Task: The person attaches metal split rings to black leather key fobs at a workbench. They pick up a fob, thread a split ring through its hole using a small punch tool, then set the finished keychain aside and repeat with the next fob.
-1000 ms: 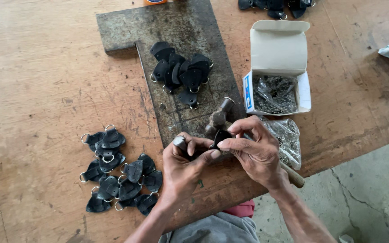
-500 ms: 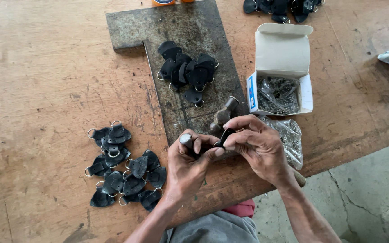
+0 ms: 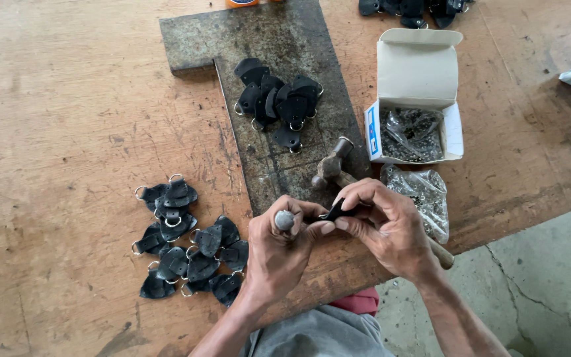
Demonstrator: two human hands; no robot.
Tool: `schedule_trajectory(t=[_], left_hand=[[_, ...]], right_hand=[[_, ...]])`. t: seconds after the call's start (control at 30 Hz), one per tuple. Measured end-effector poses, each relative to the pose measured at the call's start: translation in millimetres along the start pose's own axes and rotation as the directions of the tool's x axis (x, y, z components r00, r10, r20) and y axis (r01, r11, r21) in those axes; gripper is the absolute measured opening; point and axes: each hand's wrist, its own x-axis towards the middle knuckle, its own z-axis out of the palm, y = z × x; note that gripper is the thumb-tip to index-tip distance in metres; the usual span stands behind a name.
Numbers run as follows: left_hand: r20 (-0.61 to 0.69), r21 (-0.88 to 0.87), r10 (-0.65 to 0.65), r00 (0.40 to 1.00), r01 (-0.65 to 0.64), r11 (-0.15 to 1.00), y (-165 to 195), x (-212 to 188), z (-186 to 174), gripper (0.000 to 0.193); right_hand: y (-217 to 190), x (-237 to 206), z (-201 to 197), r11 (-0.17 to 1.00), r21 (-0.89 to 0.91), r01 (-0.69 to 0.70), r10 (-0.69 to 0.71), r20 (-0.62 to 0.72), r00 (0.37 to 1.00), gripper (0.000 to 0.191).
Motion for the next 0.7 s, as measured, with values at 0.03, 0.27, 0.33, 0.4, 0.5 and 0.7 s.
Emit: schedule_trajectory(t=[0.03, 0.27, 0.33, 0.4, 0.5, 0.7], left_hand=[[-0.003, -0.029, 0.004, 1.000, -0.004, 1.000, 0, -1, -1, 0.035], [-0.042, 0.099, 0.060, 0.997, -0.056, 0.994, 2, -8, -5, 0.022], [-0.035, 0.151, 0.011, 0.999, -0.005, 0.989, 4, -9, -6, 0.023], [-0.010, 0.198, 0.012, 1.000, -0.010, 0.980, 5, -11, -10, 0.025], [0.005, 0.280, 0.014, 1.000, -0.015, 0.960, 3, -17, -23, 0.030], [-0.099, 0.029, 0.073, 0.992, -0.070, 0.997, -8, -19, -57, 0.024]], right_hand=[[-1, -3, 1, 1.000, -0.014, -0.007, 0.007, 0.002, 1.000, 0.021], [-8, -9, 16, 0.992, 0.062, -0.108, 0.109, -0.007, 0.994, 0.027], [-10, -8, 19, 0.994, 0.034, -0.106, 0.107, -0.019, 0.994, 0.027], [-13, -5, 18, 0.998, -0.010, -0.062, 0.062, -0.025, 0.998, 0.029], [-16, 6, 18, 0.978, -0.202, 0.060, -0.046, 0.073, 0.996, 0.028], [-16, 31, 48, 0.918, -0.382, 0.111, 0.002, 0.283, 0.959, 0.029]])
